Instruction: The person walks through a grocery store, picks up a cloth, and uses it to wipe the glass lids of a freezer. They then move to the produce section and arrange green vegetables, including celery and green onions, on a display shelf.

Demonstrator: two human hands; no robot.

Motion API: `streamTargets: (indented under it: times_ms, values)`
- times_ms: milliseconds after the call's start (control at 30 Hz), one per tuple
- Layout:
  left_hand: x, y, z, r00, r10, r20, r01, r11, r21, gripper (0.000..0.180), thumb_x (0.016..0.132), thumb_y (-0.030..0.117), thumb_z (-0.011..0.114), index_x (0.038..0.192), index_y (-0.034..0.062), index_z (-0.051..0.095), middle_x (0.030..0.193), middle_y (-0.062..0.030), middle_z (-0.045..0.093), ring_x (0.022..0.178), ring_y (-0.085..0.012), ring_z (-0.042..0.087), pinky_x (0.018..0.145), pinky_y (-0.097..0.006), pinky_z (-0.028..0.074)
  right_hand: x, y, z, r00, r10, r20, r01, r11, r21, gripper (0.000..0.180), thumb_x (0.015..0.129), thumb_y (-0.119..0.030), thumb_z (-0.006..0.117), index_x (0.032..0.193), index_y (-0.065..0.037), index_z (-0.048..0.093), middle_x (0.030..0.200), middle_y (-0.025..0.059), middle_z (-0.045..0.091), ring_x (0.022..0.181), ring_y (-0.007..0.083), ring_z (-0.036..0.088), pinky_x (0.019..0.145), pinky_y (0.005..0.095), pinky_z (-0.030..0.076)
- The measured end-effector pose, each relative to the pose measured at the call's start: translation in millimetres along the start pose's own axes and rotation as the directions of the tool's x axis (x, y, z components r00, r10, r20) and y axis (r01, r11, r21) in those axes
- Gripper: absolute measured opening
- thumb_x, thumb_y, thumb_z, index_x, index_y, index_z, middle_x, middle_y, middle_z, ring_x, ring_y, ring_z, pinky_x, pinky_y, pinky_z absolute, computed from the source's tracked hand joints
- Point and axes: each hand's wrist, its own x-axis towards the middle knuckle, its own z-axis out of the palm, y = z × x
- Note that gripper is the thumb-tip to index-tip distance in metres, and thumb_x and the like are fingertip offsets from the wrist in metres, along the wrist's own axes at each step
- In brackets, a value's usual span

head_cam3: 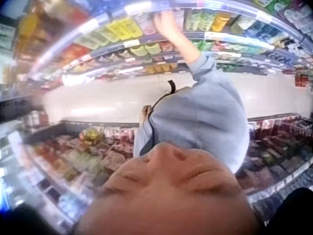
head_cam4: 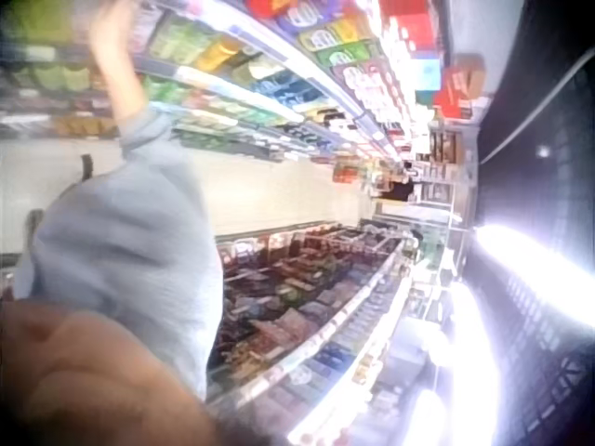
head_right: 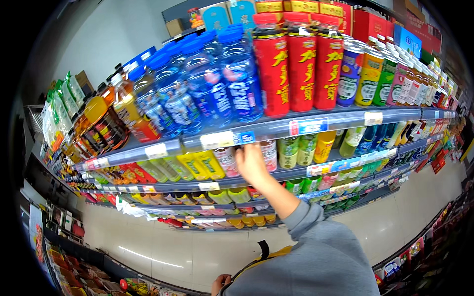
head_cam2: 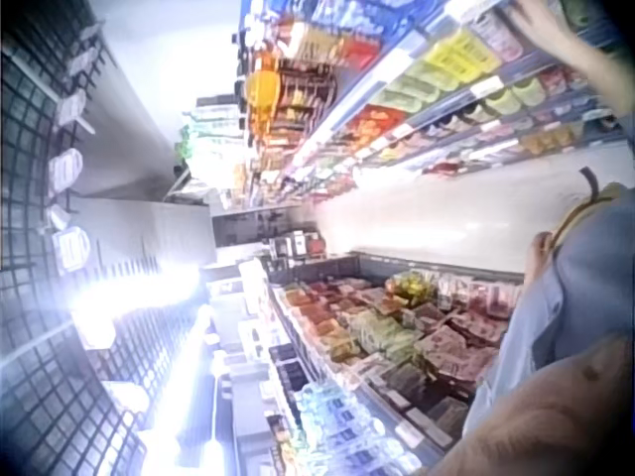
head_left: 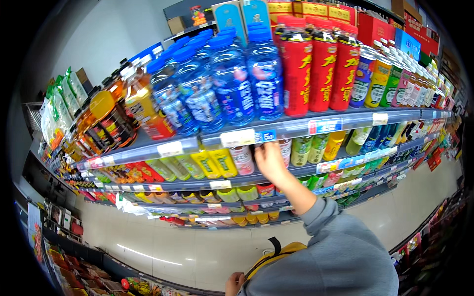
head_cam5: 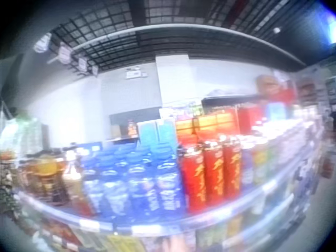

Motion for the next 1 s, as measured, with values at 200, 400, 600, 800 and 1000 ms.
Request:
streamTargets:
  times_ms: [200, 400, 600, 800, 1000]
  values:
    - [19.8, -1.9, -39.5, 0.970, 0.236, 0.058, -0.243, 0.932, 0.268, 0.023, 0.090, 0.023, 0.054, 0.100, 0.0038, 0.061, 0.082, -0.0143, 0.064, 0.075, -0.0215, 0.062, 0.067, -0.031, 0.049, 16.0, -17.0, 7.7, 0.990, 0.088, 0.112, -0.080, 0.994, -0.078, 0.027, 0.078, -0.005, 0.055, 0.105, -0.001, 0.056, 0.102, 0.0226, 0.057, 0.091, 0.0396, 0.055, 0.079, 0.0430, 0.045]
    - [32.0, 2.0, -56.5, 0.973, 0.202, 0.111, -0.228, 0.918, 0.326, 0.023, 0.084, 0.023, 0.058, 0.096, 0.0040, 0.064, 0.082, -0.0157, 0.066, 0.075, -0.0265, 0.065, 0.067, -0.033, 0.051, 43.5, -18.3, 30.8, 0.992, 0.079, 0.099, -0.045, 0.951, -0.307, 0.021, 0.075, -0.012, 0.059, 0.095, -0.005, 0.063, 0.095, 0.0197, 0.062, 0.087, 0.0383, 0.059, 0.076, 0.0455, 0.047]
    - [36.6, 11.8, -67.0, 0.984, 0.152, 0.095, -0.175, 0.929, 0.327, 0.023, 0.084, 0.023, 0.058, 0.095, 0.0040, 0.064, 0.080, -0.0165, 0.066, 0.076, -0.0286, 0.065, 0.068, -0.036, 0.050, 60.9, 6.7, 36.6, 0.909, 0.357, 0.216, -0.262, 0.891, -0.370, 0.037, 0.086, -0.034, 0.048, 0.105, -0.005, 0.060, 0.110, 0.0176, 0.059, 0.102, 0.0334, 0.056, 0.086, 0.0414, 0.044]
    - [42.3, 14.5, -79.8, 0.990, 0.124, 0.073, -0.141, 0.927, 0.347, 0.024, 0.085, 0.023, 0.057, 0.095, 0.0029, 0.064, 0.082, -0.0173, 0.066, 0.077, -0.0286, 0.065, 0.068, -0.035, 0.050, 52.9, -4.1, 39.8, 0.981, 0.193, 0.012, -0.178, 0.923, -0.341, 0.028, 0.084, -0.026, 0.052, 0.095, -0.003, 0.064, 0.097, 0.0196, 0.063, 0.092, 0.0361, 0.059, 0.077, 0.0433, 0.047]
    - [50.6, 17.0, -87.8, 0.984, 0.151, 0.093, -0.176, 0.896, 0.408, 0.025, 0.086, 0.025, 0.055, 0.097, 0.0041, 0.063, 0.084, -0.0180, 0.064, 0.079, -0.0315, 0.063, 0.070, -0.037, 0.049, 61.9, -0.3, 64.9, 0.921, 0.312, -0.233, -0.379, 0.856, -0.351, 0.031, 0.083, -0.031, 0.051, 0.095, -0.006, 0.064, 0.102, 0.0192, 0.062, 0.095, 0.0354, 0.058, 0.080, 0.0428, 0.046]
